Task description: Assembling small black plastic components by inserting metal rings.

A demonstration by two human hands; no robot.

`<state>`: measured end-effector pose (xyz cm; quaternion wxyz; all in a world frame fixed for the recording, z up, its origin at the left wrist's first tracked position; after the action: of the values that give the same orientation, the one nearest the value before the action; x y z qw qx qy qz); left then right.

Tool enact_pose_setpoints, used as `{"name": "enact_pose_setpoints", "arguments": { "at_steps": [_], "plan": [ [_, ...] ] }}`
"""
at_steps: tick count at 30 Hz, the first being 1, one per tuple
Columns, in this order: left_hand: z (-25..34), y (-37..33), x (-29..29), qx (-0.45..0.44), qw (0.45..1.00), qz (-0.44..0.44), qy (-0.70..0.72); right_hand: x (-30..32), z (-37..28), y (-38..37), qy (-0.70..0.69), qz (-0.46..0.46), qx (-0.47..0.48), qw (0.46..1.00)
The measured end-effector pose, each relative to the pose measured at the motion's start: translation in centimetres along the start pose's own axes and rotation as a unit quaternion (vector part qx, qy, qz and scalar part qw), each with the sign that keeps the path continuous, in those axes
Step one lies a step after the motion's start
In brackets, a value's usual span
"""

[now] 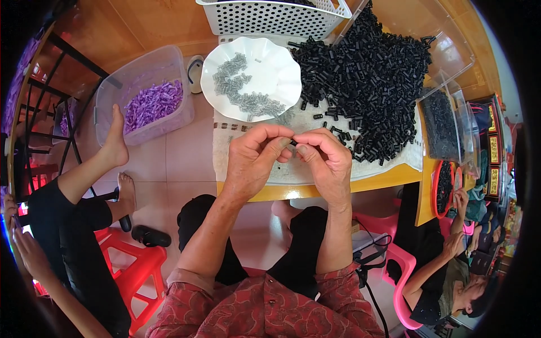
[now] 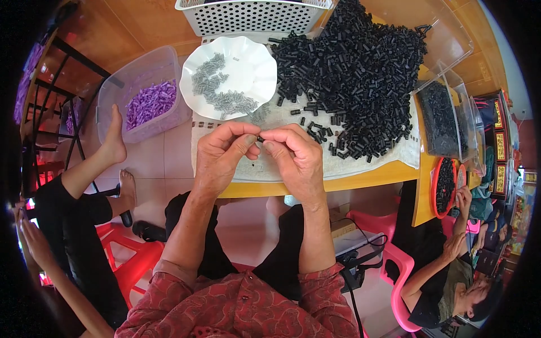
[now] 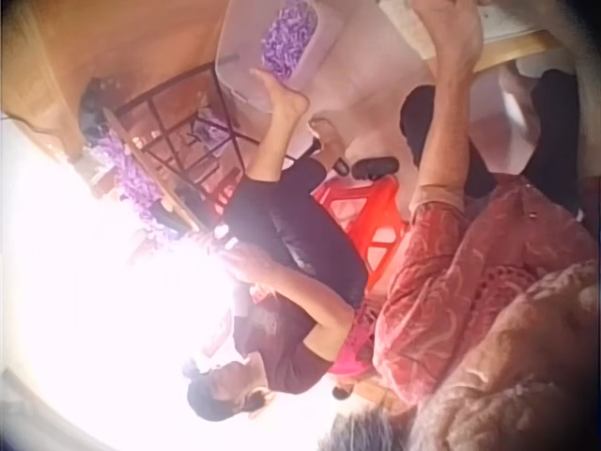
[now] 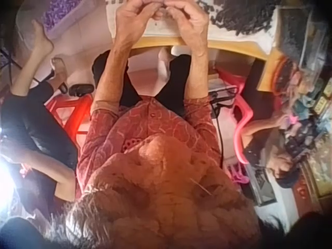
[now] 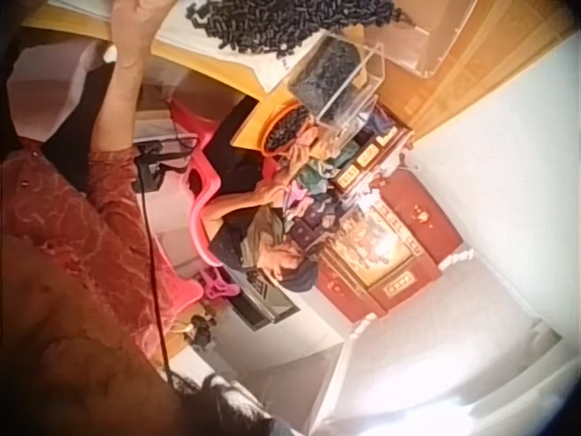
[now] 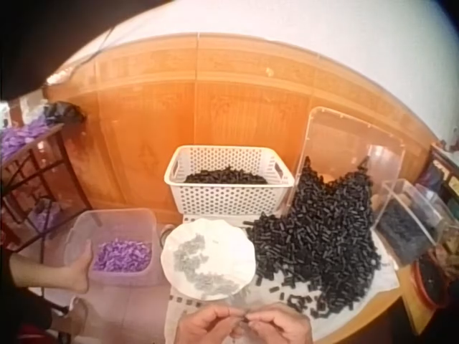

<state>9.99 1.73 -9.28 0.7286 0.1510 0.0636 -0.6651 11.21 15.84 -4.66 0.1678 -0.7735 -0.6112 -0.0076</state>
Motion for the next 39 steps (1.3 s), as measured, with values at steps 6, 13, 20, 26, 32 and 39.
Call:
{"name": "enact_pose_setpoints", "arguments": {
  "at_steps": [6, 13, 20, 26, 32, 39],
  "plan": [
    [0.4, 0.0, 0.0, -0.023, 0.999, -0.012, -0.041, 0.1, -0.4, -0.1, 0.018, -0.007, 0.036, 0.999],
    [0.1, -0.1, 0.0, 0.007, 0.999, -0.034, -0.027, 0.1, -0.3, 0.1, 0.021, -0.033, 0.028, 0.999],
    [-0.6, -0.2, 0.5, 0.053, 0.995, -0.060, 0.056, -0.6, 0.1, 0.4, -0.060, -0.030, -0.035, 0.997],
    [-0.2, -0.3, 0.7, 0.029, 0.999, -0.022, 0.027, -0.9, 0.5, 0.6, -0.061, -0.022, -0.036, 0.997],
    [-0.4, -0.2, -0.1, 0.050, 0.997, -0.027, 0.043, 0.1, 1.2, 0.5, -0.094, 0.053, -0.054, 0.993],
    [-0.7, -0.2, 0.5, 0.046, 0.998, 0.001, 0.048, -0.2, -1.4, 0.6, -0.054, 0.087, 0.051, 0.993]
  ]
}}
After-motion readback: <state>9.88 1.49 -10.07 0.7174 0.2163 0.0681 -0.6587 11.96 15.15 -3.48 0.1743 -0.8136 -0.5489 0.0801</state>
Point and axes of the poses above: each hand's wrist, its own y-axis away from the middle knuckle, its own x-axis out of the back of the hand, z = x × y, the point moved 10 cm from there along -y, towards the middle knuckle, and after that the axes turned 14 degrees about z, right-handed, at the moved point
